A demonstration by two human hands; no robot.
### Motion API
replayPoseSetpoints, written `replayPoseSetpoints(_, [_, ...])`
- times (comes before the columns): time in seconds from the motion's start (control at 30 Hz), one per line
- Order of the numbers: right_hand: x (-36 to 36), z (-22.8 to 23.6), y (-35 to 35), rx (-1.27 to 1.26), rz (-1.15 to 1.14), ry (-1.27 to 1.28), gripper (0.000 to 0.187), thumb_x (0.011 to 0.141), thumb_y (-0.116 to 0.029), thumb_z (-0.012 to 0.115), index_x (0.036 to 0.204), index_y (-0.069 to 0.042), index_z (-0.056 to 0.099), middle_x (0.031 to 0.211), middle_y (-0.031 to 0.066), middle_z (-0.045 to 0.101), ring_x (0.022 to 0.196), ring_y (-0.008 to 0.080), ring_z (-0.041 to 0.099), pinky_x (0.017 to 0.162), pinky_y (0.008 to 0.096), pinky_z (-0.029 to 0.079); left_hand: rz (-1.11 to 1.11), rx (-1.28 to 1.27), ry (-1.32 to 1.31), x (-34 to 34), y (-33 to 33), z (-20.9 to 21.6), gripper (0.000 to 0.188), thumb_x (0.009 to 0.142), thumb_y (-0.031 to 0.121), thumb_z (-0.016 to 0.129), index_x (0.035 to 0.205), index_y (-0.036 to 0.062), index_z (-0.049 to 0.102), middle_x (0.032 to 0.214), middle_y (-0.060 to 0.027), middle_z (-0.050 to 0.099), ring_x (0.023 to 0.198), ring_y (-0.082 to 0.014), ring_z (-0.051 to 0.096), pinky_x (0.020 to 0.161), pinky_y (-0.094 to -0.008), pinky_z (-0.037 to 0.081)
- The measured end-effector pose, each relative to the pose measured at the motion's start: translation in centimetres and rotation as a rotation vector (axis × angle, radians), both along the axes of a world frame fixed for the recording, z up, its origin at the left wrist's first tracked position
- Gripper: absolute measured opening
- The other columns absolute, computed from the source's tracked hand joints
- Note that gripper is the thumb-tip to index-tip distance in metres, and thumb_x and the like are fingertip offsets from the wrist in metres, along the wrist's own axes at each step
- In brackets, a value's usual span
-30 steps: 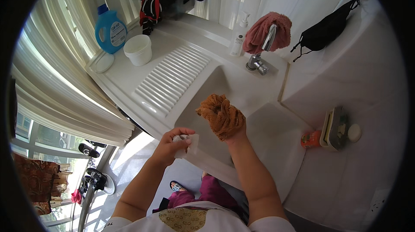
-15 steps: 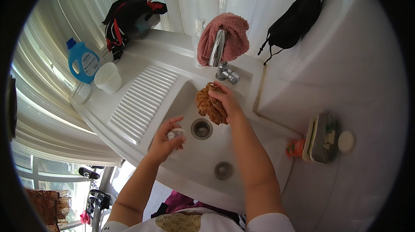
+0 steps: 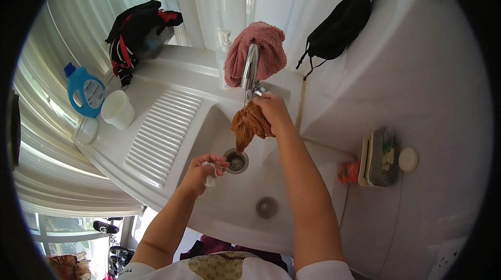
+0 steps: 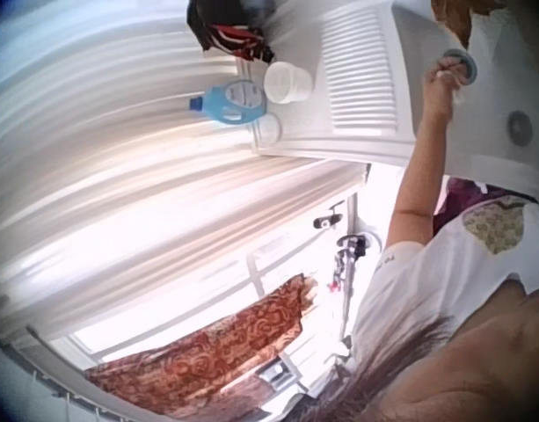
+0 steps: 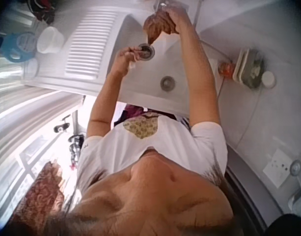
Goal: The person wipes a grey suitcase with a brown cloth, rinses the cloth in a sink under running water, applies a cleaner to the suitcase using a cotton pad, and wipes the suitcase surface again with the cloth and pad.
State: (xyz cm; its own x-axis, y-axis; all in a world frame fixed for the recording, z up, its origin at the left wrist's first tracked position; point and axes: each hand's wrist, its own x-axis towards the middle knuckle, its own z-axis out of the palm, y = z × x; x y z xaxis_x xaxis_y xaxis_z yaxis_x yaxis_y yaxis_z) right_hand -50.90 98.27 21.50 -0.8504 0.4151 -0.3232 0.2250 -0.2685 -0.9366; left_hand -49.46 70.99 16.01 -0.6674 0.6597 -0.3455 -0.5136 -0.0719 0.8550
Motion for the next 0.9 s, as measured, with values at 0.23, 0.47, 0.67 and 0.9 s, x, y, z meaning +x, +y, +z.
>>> replayPoseSetpoints(0.23, [0.9, 0.0, 0.4, -0.142, -0.122, -0.001, 0.015, 0.088, -0.011, 0.057, 0.094, 0.002, 0.056, 0.087, 0.0133, 0.062, 0.067, 0.0246, 0.066, 0.055, 0.0384, 0.056, -0.04, -0.055, -0.146, -1.6, -1.7, 1.4, 0.026, 0.089, 0.02, 0.055, 0.097, -0.0045, 0.063, 0.071, -0.0111, 0.062, 0.077, -0.0237, 0.066, 0.075, -0.0356, 0.053])
replayPoseSetpoints(0.47, [2.8, -3.6, -6.0, -0.486, 0.129, -0.129, 0.028, 0.088, -0.021, 0.06, 0.106, 0.0, 0.059, 0.095, 0.0136, 0.066, 0.082, 0.025, 0.068, 0.071, 0.0391, 0.059, -0.087, -0.005, 0.058, -0.9, -2.0, 1.2, 0.047, 0.091, 0.007, 0.057, 0.135, 0.0009, 0.042, 0.08, -0.0103, 0.063, 0.073, -0.0195, 0.064, 0.068, -0.0312, 0.051])
replayPoseSetpoints(0.67, [4.6, -6.7, -7.1, -0.839, 0.217, -0.076, 0.048, 0.088, -0.034, 0.062, 0.119, 0.002, 0.054, 0.111, 0.0156, 0.063, 0.102, 0.0276, 0.065, 0.087, 0.0408, 0.056, -0.202, -0.179, 0.141, -2.7, -1.7, 2.3, 0.063, 0.09, 0.007, 0.057, 0.147, 0.0016, 0.03, 0.079, -0.0084, 0.064, 0.072, -0.017, 0.062, 0.068, -0.0309, 0.049])
replayPoseSetpoints(0.9, [5.6, -6.8, -7.0, -0.81, 0.257, 0.152, 0.05, 0.088, -0.033, 0.06, 0.126, -0.001, 0.049, 0.12, 0.0162, 0.058, 0.111, 0.03, 0.06, 0.095, 0.0486, 0.051, -0.34, -0.349, 0.425, -2.1, -0.2, 2.0, 0.071, 0.089, 0.011, 0.061, 0.151, 0.0079, 0.027, 0.08, -0.0062, 0.065, 0.075, -0.0128, 0.06, 0.074, -0.0282, 0.048])
